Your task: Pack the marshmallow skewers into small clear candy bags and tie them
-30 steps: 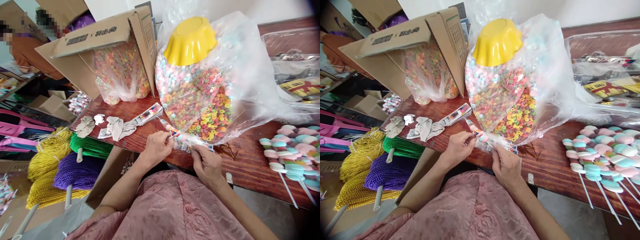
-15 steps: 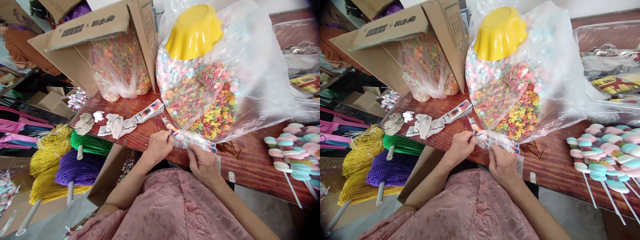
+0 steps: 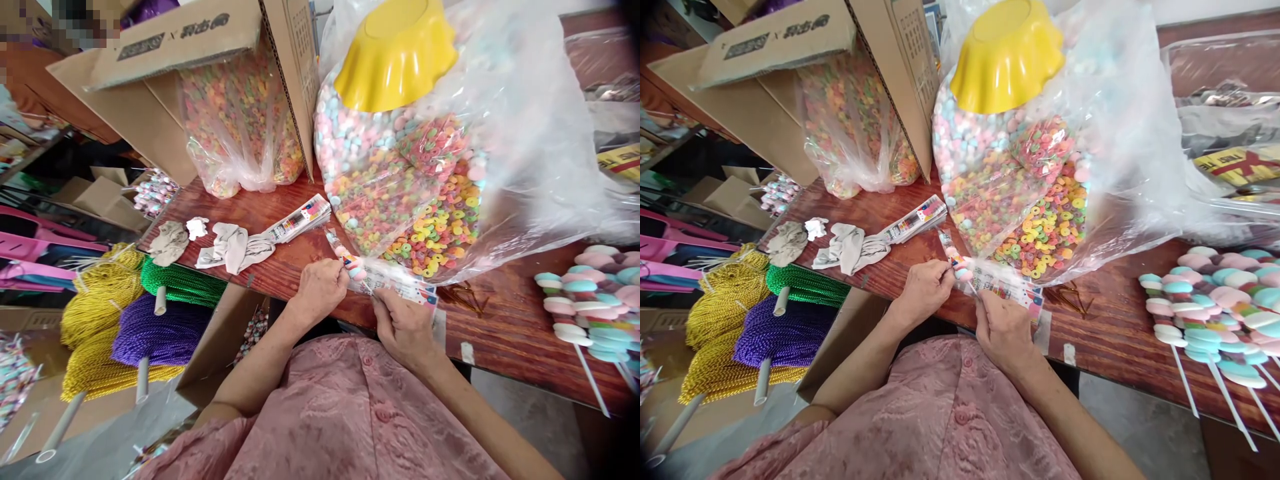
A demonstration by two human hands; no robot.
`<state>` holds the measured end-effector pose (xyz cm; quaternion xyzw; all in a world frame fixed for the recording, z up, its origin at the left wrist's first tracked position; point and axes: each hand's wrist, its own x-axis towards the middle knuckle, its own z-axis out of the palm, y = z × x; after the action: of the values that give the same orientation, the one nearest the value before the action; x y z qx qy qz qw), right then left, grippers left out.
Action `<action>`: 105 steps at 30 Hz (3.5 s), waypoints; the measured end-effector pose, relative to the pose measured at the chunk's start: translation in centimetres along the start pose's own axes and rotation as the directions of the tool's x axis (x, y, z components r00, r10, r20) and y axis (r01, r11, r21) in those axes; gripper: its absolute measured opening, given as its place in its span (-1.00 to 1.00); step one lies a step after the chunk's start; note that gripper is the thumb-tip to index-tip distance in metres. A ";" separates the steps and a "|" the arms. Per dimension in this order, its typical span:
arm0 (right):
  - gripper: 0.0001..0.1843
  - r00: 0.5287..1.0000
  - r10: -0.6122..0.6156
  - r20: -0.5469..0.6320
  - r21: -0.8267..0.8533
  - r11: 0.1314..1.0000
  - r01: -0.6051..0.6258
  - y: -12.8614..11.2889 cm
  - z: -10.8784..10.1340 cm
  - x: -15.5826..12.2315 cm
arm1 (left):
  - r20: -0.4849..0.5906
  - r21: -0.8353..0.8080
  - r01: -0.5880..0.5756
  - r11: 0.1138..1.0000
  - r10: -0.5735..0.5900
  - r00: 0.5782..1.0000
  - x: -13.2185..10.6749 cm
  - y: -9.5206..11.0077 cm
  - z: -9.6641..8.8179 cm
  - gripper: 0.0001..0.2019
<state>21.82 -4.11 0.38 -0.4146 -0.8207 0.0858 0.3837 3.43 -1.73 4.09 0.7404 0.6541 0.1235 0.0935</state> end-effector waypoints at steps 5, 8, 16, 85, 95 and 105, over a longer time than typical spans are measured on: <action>-0.82 0.997 0.056 0.049 0.037 0.998 -0.058 -0.3 0.0 0.2 | -0.055 -0.010 -0.007 1.000 0.006 0.998 0.2 -0.4 0.6 -0.77; -0.77 0.975 0.184 0.123 0.119 0.973 -0.199 -0.3 0.0 0.4 | -0.125 -0.087 -0.039 0.995 0.028 0.992 0.1 -0.6 1.2 -0.77; -0.60 0.996 0.016 0.091 -0.166 0.986 -0.001 0.1 1.1 -0.1 | -0.280 -0.330 -0.170 0.929 0.076 0.957 -0.9 -0.7 2.5 -0.80; -0.64 0.853 -0.464 0.237 -0.247 0.821 0.515 3.2 -5.7 6.4 | 0.645 -0.511 -0.068 0.857 0.434 0.629 5.4 -1.9 -7.4 -0.80; -0.76 0.745 -0.594 0.306 -0.357 0.654 0.667 3.6 -6.6 6.4 | 0.723 -0.624 0.143 0.768 0.500 0.476 4.9 -2.6 -7.7 -0.74; -0.67 0.841 -0.446 0.306 -0.340 0.774 0.534 4.2 -5.6 5.2 | 0.587 -0.479 -0.196 0.855 0.479 0.653 4.3 -2.0 -6.8 -0.72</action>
<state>26.45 1.46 5.24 -0.2453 -0.9349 -0.1500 0.2082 -0.08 2.66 10.26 0.8102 0.3828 -0.0225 0.4434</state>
